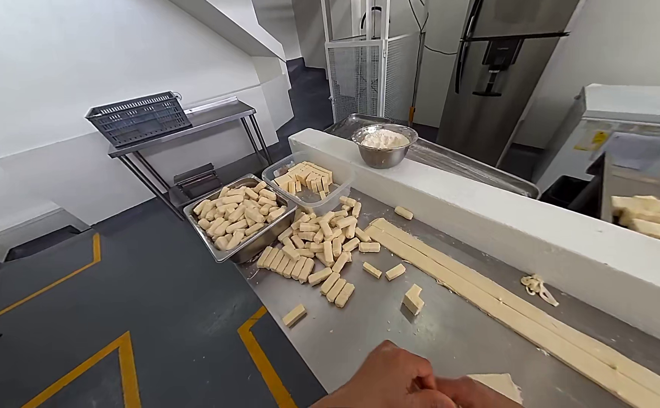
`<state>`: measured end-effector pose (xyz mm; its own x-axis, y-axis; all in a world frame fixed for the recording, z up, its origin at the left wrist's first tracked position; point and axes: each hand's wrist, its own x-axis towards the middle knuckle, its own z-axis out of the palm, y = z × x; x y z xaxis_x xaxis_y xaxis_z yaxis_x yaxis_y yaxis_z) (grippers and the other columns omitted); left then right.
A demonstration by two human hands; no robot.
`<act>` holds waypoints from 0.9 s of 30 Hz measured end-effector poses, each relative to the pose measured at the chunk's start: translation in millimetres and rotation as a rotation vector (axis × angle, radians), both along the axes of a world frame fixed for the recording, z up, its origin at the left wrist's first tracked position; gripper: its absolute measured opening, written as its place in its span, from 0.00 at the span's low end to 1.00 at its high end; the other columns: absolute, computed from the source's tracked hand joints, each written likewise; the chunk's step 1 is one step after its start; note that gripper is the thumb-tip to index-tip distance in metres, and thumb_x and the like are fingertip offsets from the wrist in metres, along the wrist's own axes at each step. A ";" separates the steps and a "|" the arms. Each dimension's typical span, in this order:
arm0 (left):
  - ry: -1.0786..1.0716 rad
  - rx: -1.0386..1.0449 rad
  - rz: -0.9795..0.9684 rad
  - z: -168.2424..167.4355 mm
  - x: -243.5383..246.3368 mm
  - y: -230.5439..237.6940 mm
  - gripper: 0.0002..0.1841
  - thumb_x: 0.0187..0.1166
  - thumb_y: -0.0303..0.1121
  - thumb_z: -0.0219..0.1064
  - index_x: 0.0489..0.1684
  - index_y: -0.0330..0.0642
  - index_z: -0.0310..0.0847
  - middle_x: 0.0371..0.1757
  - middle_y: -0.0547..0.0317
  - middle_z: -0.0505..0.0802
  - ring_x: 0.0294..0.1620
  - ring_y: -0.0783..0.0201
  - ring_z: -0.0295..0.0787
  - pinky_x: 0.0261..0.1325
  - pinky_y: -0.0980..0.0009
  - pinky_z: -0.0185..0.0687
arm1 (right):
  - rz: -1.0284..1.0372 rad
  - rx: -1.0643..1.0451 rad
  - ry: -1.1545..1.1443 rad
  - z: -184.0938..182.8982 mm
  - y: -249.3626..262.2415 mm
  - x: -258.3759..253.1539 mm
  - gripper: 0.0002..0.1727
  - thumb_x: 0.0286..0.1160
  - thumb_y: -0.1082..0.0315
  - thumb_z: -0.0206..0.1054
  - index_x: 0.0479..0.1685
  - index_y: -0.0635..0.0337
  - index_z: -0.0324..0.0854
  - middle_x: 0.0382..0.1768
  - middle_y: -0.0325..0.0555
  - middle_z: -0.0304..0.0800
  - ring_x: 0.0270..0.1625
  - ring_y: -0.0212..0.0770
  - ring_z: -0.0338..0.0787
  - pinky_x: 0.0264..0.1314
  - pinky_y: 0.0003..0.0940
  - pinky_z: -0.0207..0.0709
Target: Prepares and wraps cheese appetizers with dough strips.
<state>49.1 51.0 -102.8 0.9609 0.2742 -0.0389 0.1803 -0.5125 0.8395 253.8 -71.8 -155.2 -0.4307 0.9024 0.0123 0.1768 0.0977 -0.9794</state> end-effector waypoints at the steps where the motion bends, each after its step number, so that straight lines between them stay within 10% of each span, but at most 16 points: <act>1: -0.040 -0.031 0.026 -5.4 9.2 -3.0 0.20 0.82 0.41 0.68 0.32 0.28 0.87 0.25 0.45 0.89 0.29 0.55 0.86 0.40 0.56 0.78 | -0.070 -0.021 0.063 -4.0 0.3 -9.3 0.15 0.74 0.62 0.72 0.46 0.68 0.86 0.39 0.41 0.93 0.44 0.28 0.91 0.53 0.32 0.84; 4: -0.047 0.045 0.378 -22.3 45.5 34.1 0.18 0.86 0.39 0.62 0.43 0.28 0.88 0.34 0.44 0.92 0.38 0.53 0.90 0.50 0.55 0.84 | -0.326 -0.045 0.236 -11.7 -0.9 -23.2 0.09 0.84 0.71 0.60 0.45 0.60 0.86 0.32 0.29 0.94 0.30 0.21 0.88 0.33 0.22 0.83; 9: 0.280 0.278 0.431 -78.9 104.5 133.6 0.21 0.83 0.35 0.67 0.74 0.40 0.81 0.74 0.42 0.84 0.80 0.45 0.75 0.85 0.51 0.65 | -0.432 -0.100 -0.040 -7.7 -11.2 -15.3 0.10 0.84 0.71 0.60 0.43 0.69 0.85 0.35 0.43 0.95 0.35 0.30 0.91 0.44 0.31 0.86; 13: 0.278 0.347 0.372 -90.1 116.3 130.7 0.20 0.84 0.28 0.63 0.74 0.38 0.81 0.71 0.41 0.86 0.77 0.45 0.79 0.83 0.53 0.68 | -0.448 -0.135 -0.300 -2.4 -9.7 -20.0 0.14 0.88 0.70 0.55 0.43 0.70 0.85 0.33 0.51 0.93 0.31 0.39 0.89 0.40 0.39 0.82; 17: 0.091 -0.197 0.484 -50.3 52.2 82.7 0.17 0.79 0.28 0.68 0.63 0.31 0.85 0.62 0.41 0.90 0.65 0.51 0.87 0.74 0.54 0.78 | -0.569 -0.169 -0.338 -4.2 -8.4 -21.6 0.14 0.88 0.69 0.56 0.44 0.70 0.84 0.34 0.52 0.94 0.29 0.42 0.91 0.39 0.41 0.84; 21: 0.009 -0.582 0.214 -46.3 -13.8 22.9 0.12 0.71 0.23 0.72 0.51 0.31 0.90 0.81 0.40 0.76 0.81 0.56 0.74 0.77 0.61 0.76 | -0.415 -0.152 -0.315 -7.0 10.5 -36.8 0.13 0.87 0.70 0.55 0.45 0.70 0.84 0.34 0.53 0.92 0.33 0.45 0.91 0.41 0.44 0.84; 25: 0.074 -0.580 0.306 -53.1 -49.2 15.4 0.13 0.74 0.22 0.71 0.55 0.33 0.87 0.51 0.54 0.93 0.47 0.69 0.91 0.55 0.68 0.87 | -0.199 -0.236 -0.350 -7.2 35.7 -62.2 0.13 0.89 0.69 0.53 0.48 0.69 0.82 0.34 0.53 0.90 0.35 0.46 0.89 0.44 0.46 0.81; 27: 0.159 -0.512 0.322 -46.5 -62.1 14.4 0.14 0.77 0.23 0.69 0.58 0.31 0.85 0.55 0.47 0.89 0.48 0.62 0.89 0.57 0.64 0.86 | -0.160 -0.297 -0.358 -10.7 44.1 -75.4 0.14 0.89 0.67 0.54 0.48 0.68 0.82 0.34 0.52 0.90 0.34 0.44 0.88 0.43 0.45 0.80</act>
